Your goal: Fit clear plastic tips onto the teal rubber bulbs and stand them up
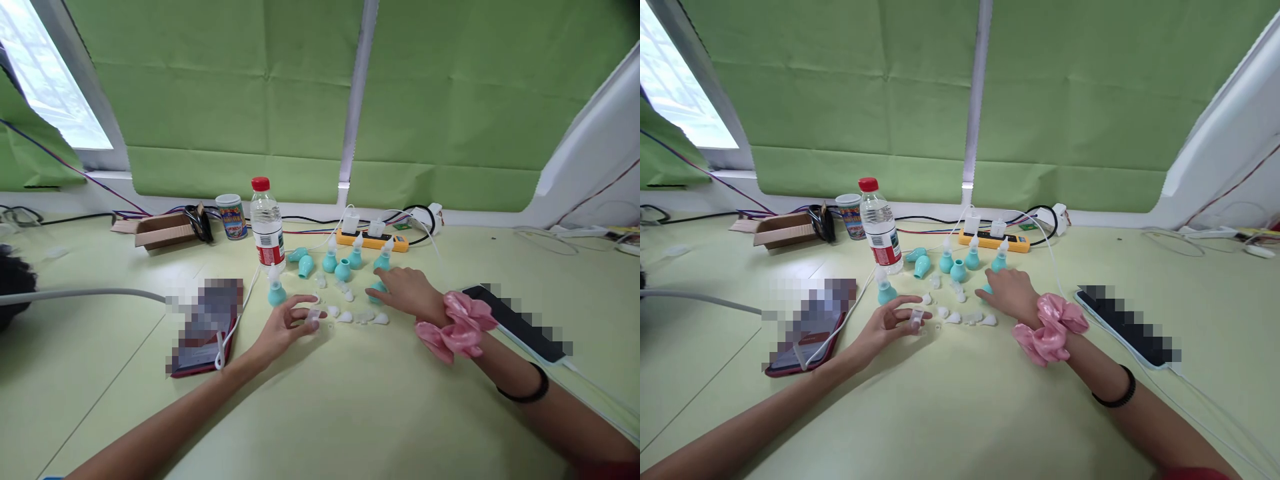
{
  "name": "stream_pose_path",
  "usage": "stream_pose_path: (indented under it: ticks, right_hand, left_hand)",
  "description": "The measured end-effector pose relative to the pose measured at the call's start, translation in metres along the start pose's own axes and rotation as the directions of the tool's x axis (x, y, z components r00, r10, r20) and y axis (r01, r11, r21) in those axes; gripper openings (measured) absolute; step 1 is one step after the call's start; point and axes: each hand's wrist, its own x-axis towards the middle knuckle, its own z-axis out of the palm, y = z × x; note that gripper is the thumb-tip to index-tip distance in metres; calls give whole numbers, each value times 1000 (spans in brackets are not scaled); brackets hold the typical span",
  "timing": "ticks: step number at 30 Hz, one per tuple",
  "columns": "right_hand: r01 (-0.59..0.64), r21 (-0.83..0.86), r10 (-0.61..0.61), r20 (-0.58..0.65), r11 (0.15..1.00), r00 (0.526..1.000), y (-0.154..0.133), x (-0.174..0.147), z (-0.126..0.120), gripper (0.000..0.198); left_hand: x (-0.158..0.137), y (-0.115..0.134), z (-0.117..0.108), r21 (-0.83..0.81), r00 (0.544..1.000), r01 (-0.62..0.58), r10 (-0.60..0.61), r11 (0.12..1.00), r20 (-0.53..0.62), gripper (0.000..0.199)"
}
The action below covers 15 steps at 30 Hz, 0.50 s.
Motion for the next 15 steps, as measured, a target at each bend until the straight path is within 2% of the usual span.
stream_pose_path:
  ticks: [2,6,8,10,12,15]
  right_hand:
    - [4,3,-4,92,1000,996,1,5,8,38]
    - [60,22,-62,119,998,991,4,5,7,27]
    - [106,64,-110,51,992,993,5,-1,-3,30]
    - [214,153,-203,-84,965,976,1,-9,-13,35]
    - [361,250,-310,-223,898,924,-8,-18,-20,36]
    - [536,301,-438,-335,789,834,-28,-27,-18,30]
  left_hand:
    - [-2,4,2,28,1000,-15,15,999,12,41]
    - [-3,7,4,133,996,-77,82,988,-29,32]
    - [-3,6,5,186,989,-108,124,976,-77,29]
    - [-3,4,6,215,978,-115,148,970,-147,29]
    - [-2,3,7,188,966,-110,149,976,-209,29]
    - [-2,1,6,76,966,-92,107,993,-235,26]
